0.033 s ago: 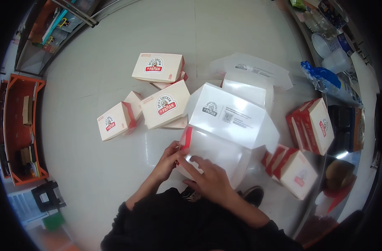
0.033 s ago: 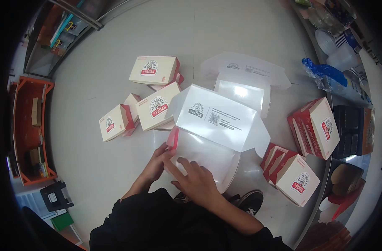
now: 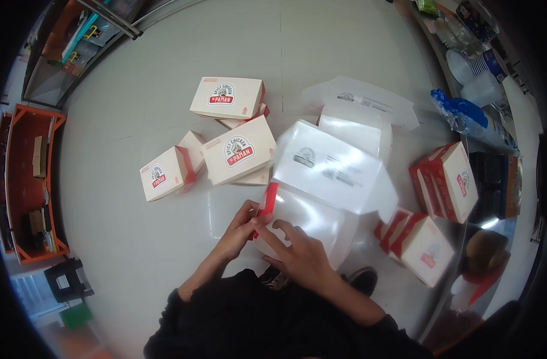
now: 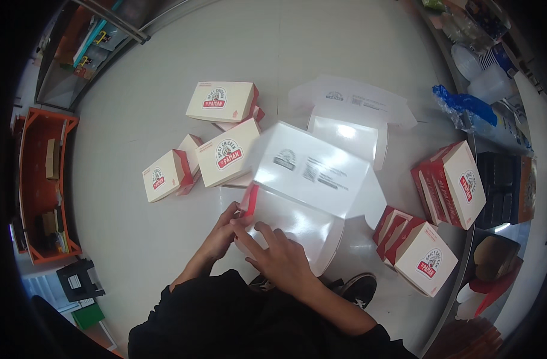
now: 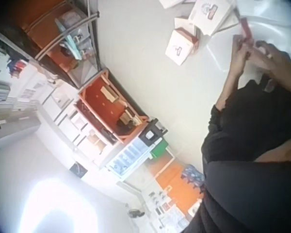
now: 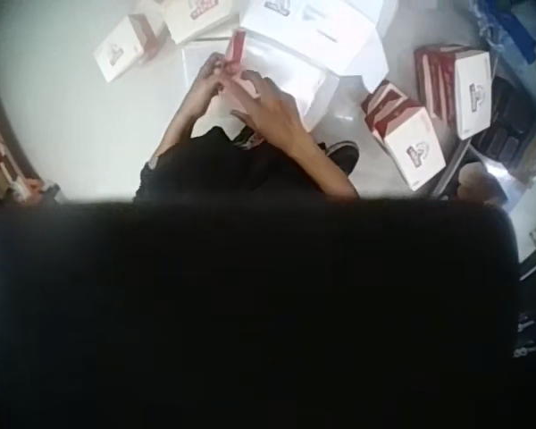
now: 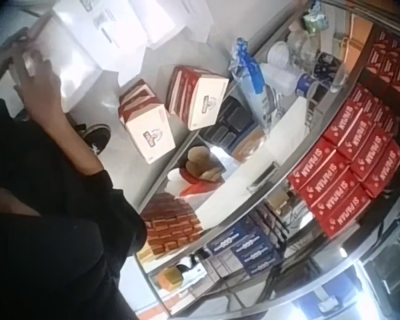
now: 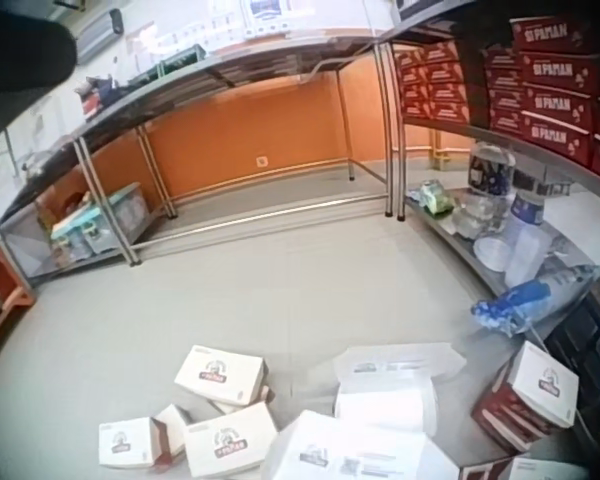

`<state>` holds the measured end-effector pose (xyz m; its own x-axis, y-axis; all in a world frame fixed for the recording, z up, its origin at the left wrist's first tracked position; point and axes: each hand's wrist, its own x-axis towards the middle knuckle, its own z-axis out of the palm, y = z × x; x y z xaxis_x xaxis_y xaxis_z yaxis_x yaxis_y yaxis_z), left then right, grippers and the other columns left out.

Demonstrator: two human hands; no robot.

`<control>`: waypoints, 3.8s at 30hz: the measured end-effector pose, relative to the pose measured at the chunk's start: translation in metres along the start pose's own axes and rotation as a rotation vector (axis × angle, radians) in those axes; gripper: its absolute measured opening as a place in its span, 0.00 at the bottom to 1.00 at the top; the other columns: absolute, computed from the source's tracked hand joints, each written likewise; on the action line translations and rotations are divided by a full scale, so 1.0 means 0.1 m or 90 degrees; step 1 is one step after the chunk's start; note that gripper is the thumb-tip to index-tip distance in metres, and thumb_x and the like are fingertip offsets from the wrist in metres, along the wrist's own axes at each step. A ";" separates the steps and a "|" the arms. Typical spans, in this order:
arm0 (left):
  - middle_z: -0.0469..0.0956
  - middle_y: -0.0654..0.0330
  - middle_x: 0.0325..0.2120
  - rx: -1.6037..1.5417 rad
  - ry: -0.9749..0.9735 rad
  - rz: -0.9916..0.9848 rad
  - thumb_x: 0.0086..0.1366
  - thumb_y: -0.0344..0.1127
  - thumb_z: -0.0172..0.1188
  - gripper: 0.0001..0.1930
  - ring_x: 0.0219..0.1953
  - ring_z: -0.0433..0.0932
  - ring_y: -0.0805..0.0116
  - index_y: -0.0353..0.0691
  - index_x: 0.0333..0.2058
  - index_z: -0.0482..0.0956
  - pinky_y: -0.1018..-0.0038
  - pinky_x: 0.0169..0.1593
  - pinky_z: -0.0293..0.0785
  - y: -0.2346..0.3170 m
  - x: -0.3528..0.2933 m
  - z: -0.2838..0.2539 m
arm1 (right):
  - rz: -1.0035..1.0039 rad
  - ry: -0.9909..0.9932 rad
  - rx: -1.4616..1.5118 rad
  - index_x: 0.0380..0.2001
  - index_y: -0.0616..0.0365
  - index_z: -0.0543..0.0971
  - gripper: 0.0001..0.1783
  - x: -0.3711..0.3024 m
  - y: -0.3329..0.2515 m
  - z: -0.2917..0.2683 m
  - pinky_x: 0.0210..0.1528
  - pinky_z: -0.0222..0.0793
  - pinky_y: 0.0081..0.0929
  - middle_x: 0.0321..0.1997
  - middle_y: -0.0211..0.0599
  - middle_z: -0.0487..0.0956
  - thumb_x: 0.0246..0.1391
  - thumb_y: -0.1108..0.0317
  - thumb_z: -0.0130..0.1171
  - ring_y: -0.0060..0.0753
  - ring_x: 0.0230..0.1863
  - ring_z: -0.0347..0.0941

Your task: The person assembles a series of cardboard food boxes by hand on the floor, folding the tabs and lids to secure each one before placing them into a stack.

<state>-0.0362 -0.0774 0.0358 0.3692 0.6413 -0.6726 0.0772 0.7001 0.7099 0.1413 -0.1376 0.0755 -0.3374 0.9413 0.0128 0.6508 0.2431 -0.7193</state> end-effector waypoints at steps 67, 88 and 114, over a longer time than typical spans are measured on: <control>0.81 0.53 0.30 0.470 0.083 0.710 0.48 0.23 0.65 0.06 0.31 0.80 0.64 0.33 0.28 0.81 0.75 0.37 0.77 0.43 -0.27 0.09 | 0.076 0.334 0.536 0.40 0.65 0.77 0.09 0.05 0.07 0.09 0.38 0.73 0.19 0.37 0.41 0.81 0.56 0.77 0.58 0.23 0.36 0.78; 0.75 0.39 0.43 0.494 0.197 0.080 0.59 0.57 0.59 0.38 0.48 0.76 0.49 0.31 0.56 0.61 0.64 0.50 0.72 -0.15 0.74 -0.22 | 0.147 0.403 -0.271 0.50 0.63 0.71 0.24 -0.21 1.10 0.50 0.47 0.64 0.45 0.43 0.48 0.74 0.49 0.66 0.59 0.51 0.46 0.69; 0.80 0.51 0.42 0.269 0.190 0.301 0.57 0.16 0.51 0.07 0.40 0.81 0.64 0.33 0.33 0.70 0.72 0.42 0.77 -1.13 0.51 -0.36 | 0.317 0.273 0.190 0.43 0.61 0.64 0.17 -0.75 1.34 0.80 0.41 0.72 0.37 0.37 0.55 0.78 0.49 0.78 0.54 0.56 0.42 0.77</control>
<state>-0.0597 -0.1132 -0.0862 0.1860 0.9484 -0.2567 0.3467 0.1811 0.9203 0.1998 -0.1941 -0.0774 0.2874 0.9478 -0.1384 0.4230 -0.2552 -0.8694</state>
